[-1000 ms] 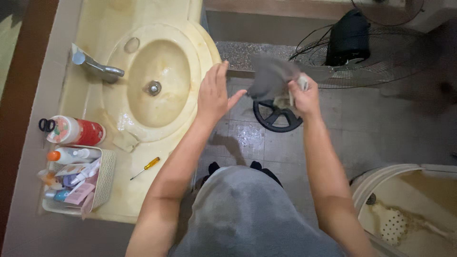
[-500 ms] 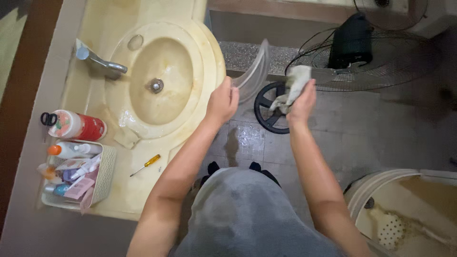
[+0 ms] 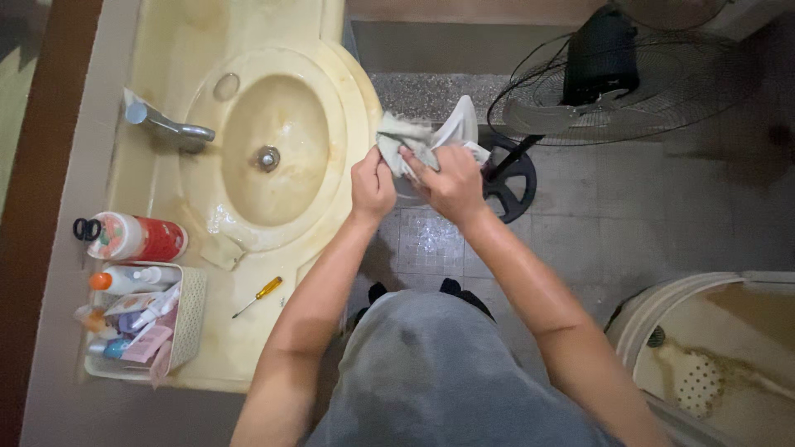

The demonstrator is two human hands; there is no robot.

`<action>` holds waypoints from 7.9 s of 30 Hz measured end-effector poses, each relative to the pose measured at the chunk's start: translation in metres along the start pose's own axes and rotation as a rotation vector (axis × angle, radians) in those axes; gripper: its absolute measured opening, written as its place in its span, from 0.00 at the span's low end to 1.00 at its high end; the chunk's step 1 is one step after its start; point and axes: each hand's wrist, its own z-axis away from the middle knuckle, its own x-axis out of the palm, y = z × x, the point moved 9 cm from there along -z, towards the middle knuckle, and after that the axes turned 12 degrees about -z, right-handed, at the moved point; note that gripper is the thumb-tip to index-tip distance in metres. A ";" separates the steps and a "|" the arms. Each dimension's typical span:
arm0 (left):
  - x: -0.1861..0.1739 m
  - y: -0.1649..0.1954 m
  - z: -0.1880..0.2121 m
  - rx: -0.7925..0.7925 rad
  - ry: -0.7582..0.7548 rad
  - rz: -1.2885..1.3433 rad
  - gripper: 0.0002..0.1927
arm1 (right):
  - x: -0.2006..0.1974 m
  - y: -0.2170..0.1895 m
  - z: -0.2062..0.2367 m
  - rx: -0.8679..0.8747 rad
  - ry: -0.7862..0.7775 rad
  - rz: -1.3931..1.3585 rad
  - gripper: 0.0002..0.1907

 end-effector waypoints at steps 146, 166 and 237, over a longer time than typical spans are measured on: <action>-0.326 -0.148 0.484 -1.009 0.686 -0.241 0.15 | 0.461 -0.287 0.113 -0.217 -0.921 -0.554 0.09; -0.362 -0.205 0.450 -1.001 0.458 -0.110 0.15 | 0.490 -0.254 0.168 0.125 -1.178 -0.782 0.13; 0.370 0.144 0.106 -0.279 -0.504 0.544 0.05 | -0.228 0.234 0.309 1.045 0.485 -0.853 0.11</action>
